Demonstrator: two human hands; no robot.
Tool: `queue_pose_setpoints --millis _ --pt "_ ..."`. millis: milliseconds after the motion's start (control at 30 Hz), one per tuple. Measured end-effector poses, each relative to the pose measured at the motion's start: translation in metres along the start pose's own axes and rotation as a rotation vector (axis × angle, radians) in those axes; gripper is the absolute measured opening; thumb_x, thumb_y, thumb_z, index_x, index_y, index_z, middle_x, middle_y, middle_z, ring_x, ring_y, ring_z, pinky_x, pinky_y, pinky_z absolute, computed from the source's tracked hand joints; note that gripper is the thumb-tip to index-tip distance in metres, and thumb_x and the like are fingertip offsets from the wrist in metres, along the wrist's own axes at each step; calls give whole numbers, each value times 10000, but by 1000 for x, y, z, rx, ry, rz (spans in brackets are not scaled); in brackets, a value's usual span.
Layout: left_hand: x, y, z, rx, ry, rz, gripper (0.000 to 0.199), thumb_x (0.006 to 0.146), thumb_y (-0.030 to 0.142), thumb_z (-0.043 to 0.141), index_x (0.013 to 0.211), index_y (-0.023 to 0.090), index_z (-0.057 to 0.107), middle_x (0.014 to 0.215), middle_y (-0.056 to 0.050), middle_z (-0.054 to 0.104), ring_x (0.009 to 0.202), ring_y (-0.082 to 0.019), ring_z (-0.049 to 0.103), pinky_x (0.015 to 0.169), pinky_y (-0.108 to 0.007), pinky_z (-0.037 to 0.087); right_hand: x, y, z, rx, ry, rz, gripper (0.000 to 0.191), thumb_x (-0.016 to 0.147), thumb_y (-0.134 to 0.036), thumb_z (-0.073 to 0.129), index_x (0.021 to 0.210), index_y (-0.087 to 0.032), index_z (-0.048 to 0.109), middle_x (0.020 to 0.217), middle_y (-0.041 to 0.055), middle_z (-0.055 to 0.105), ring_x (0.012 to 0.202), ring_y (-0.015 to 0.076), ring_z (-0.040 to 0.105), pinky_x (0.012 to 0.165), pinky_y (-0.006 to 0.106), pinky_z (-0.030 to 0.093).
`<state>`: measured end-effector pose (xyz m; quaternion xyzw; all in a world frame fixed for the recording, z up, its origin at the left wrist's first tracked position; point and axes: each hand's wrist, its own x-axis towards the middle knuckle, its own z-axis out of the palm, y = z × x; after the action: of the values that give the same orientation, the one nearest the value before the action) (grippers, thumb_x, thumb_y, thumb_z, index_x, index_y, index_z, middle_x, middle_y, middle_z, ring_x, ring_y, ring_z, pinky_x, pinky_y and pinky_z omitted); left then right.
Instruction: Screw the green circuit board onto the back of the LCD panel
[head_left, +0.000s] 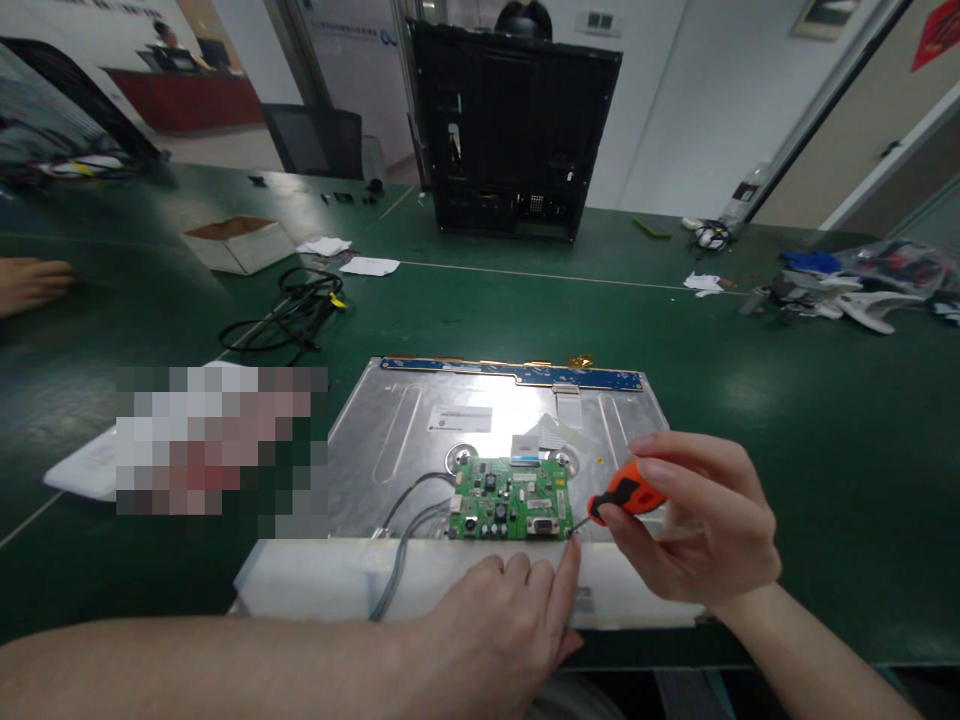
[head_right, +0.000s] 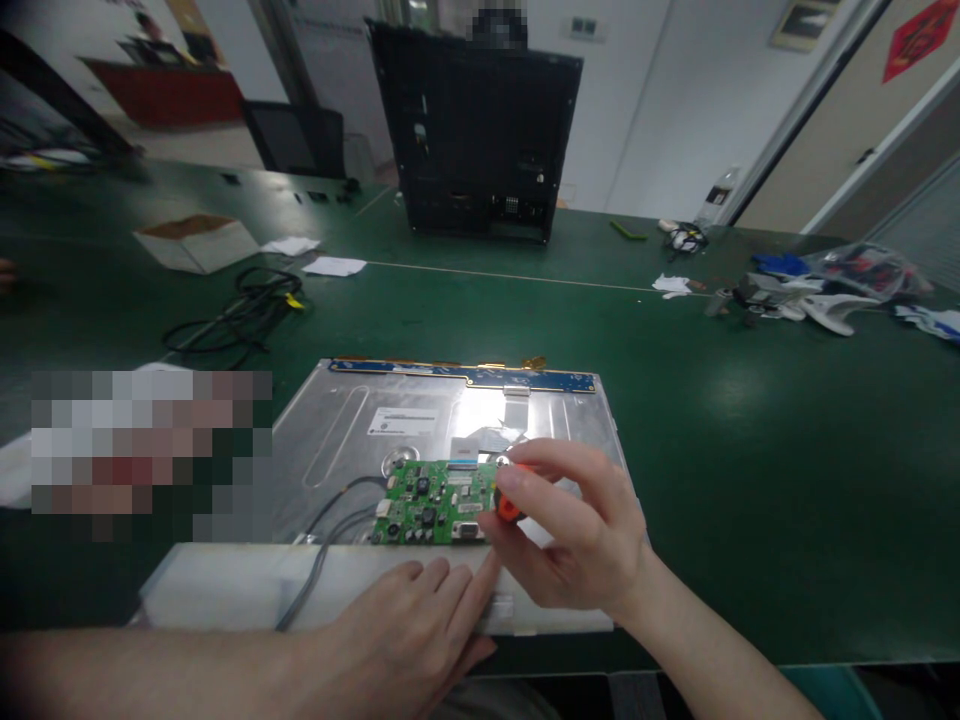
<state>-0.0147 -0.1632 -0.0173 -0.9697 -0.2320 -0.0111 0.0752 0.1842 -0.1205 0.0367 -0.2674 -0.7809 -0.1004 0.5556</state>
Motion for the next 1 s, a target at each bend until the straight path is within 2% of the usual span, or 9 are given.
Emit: queue_pose_setpoints --millis 133,267,433,567,667,833,1000 --pt "1 0 -1 4 -2 3 604 976 419 452 1372 -34 405 901 -147 672 678 -219 626 512 -313 467 -2 0 1 -40 9 -9 529 737 -95 682 1255 -132 579 1044 103 655 905 220 636 598 316 600" --pt "1 -1 -2 6 8 3 624 954 426 501 1357 -43 419 867 -125 672 649 -217 624 491 -314 467 -5 2 2 56 -13 4 610 730 -68 605 1334 -96 523 1123 128 670 994 259 656 673 374 615" --pt "0 0 1 10 27 1 626 955 426 490 1362 -44 413 854 -123 664 638 -219 619 482 -316 459 -2 2 2 147 -19 26 654 719 -67 680 1342 -112 488 1096 106 666 986 226 677 732 338 624" --pt "-1 1 3 15 19 -5 613 975 413 443 1382 -42 388 842 -125 657 642 -209 607 493 -307 446 2 -1 2 137 -12 50 668 711 -27 694 1328 -163 478 1036 76 682 898 193 698 667 304 636" --pt "-1 1 3 21 17 -2 623 980 412 428 1390 -53 367 866 -139 657 655 -217 609 497 -315 445 2 -1 2 206 -2 71 659 719 2 621 1332 -172 456 1091 93 676 922 202 696 644 325 640" --pt "-1 1 1 8 -9 -19 638 976 420 443 1406 -40 343 901 -152 659 676 -220 616 520 -312 450 0 -1 1 308 -73 111 633 726 -10 558 1322 -162 407 1171 135 653 950 215 690 624 335 629" --pt "0 0 0 4 0 3 585 981 403 434 1373 -30 392 873 -131 653 658 -220 610 495 -312 445 2 0 1 205 -54 78 572 737 -94 687 1254 -169 455 1095 117 660 838 194 683 560 300 616"
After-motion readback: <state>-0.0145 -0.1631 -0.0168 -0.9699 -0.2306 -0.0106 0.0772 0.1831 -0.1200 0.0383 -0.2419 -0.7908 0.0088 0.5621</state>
